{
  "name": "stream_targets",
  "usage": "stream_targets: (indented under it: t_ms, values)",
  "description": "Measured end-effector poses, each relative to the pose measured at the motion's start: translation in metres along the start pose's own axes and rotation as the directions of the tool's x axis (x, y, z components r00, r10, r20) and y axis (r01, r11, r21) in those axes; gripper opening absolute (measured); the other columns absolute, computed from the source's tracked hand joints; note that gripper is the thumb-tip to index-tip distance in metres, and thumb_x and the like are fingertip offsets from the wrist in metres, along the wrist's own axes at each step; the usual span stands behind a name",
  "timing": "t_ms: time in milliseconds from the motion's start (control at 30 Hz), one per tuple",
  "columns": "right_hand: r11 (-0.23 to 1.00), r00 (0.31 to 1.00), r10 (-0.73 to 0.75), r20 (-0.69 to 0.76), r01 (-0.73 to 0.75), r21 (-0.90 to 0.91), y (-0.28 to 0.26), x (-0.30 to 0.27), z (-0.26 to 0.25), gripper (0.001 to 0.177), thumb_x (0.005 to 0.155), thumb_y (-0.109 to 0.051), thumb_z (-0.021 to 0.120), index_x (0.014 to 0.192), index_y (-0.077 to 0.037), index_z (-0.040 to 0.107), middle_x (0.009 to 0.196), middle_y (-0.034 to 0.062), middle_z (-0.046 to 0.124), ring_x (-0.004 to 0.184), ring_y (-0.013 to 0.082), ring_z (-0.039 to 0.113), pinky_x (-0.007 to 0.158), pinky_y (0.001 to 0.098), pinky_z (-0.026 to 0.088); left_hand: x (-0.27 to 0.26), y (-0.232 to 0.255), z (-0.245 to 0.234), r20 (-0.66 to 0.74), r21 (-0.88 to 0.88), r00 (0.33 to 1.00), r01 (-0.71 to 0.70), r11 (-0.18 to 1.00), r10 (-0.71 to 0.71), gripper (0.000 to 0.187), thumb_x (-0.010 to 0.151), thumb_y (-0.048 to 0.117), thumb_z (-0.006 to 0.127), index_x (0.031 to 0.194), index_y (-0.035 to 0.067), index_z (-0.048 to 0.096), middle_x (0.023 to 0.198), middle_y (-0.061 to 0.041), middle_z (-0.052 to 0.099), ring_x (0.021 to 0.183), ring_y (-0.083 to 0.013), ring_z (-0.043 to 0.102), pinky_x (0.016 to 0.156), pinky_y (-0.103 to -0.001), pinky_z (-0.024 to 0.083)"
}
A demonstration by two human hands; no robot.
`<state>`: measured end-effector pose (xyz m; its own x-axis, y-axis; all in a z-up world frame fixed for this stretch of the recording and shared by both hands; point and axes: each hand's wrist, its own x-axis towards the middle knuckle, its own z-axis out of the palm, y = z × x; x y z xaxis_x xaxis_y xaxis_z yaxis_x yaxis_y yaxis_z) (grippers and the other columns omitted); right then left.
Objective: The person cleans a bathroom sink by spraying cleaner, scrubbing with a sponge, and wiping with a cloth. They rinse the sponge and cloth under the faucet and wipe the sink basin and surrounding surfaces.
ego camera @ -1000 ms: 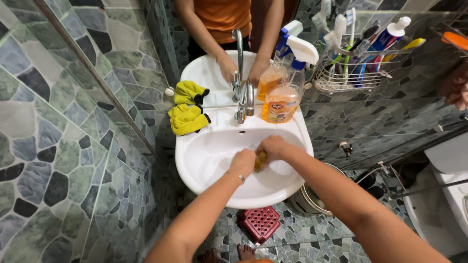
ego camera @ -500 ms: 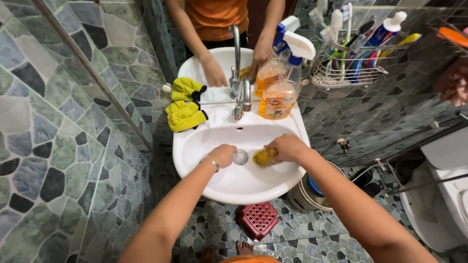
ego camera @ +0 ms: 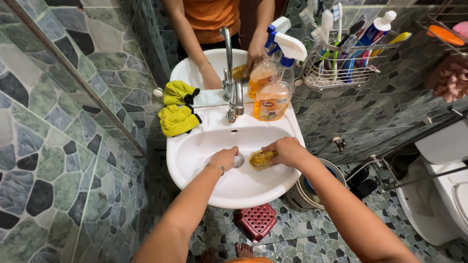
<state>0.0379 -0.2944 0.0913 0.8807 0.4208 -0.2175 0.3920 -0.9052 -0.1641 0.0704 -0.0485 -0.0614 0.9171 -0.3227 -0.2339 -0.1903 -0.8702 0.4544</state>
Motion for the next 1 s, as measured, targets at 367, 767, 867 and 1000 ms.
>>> stream_targets:
  t_ms: [367, 767, 867, 1000]
  values:
    - [0.999, 0.987, -0.025, 0.160, 0.020, 0.033, -0.013, 0.033, 0.055, 0.070, 0.063, -0.032, 0.093, 0.129, -0.028, 0.068, 0.108, 0.0066, 0.076, 0.101, 0.0268, 0.070, 0.089, 0.0419, 0.052, -0.008, -0.003, -0.009, -0.030, -0.063, 0.999, 0.033, 0.997, -0.035, 0.043, 0.086, 0.005, 0.064, 0.125, 0.012, 0.048, 0.105, -0.021, 0.070, 0.102, -0.0401, 0.068, 0.086, -0.050, 0.053]
    - [0.981, 0.993, -0.109, -0.034, 0.113, 0.157, -0.043, 0.136, 0.138, 0.057, 0.071, -0.037, 0.084, 0.119, -0.013, 0.064, 0.099, 0.0152, 0.075, 0.092, 0.0370, 0.072, 0.083, 0.0470, 0.056, -0.091, -0.027, -0.088, -0.514, -0.284, 0.848, -0.023, 0.959, -0.132, 0.043, 0.090, 0.015, 0.070, 0.129, 0.011, 0.052, 0.086, -0.021, 0.070, 0.087, -0.0428, 0.068, 0.079, -0.053, 0.052]
    - [0.980, 0.988, -0.148, 0.045, 0.140, 0.140, 0.029, 0.102, 0.095, 0.063, 0.060, -0.040, 0.091, 0.111, -0.011, 0.071, 0.101, 0.0141, 0.076, 0.094, 0.0342, 0.073, 0.088, 0.0436, 0.056, -0.110, -0.029, -0.093, -0.561, -0.324, 0.825, -0.146, 0.935, -0.066, 0.038, 0.090, 0.013, 0.070, 0.125, 0.010, 0.055, 0.072, -0.015, 0.068, 0.075, -0.0373, 0.068, 0.070, -0.049, 0.051]
    - [0.989, 0.991, -0.101, 0.089, 0.090, 0.119, 0.025, 0.094, 0.080, 0.063, 0.062, -0.042, 0.091, 0.115, -0.011, 0.073, 0.102, 0.0157, 0.076, 0.096, 0.0349, 0.072, 0.091, 0.0410, 0.056, -0.124, -0.022, -0.094, -0.641, -0.367, 0.767, -0.276, 0.888, -0.026, 0.029, 0.091, 0.010, 0.070, 0.119, 0.009, 0.060, 0.067, -0.012, 0.063, 0.064, -0.0314, 0.065, 0.063, -0.042, 0.051]
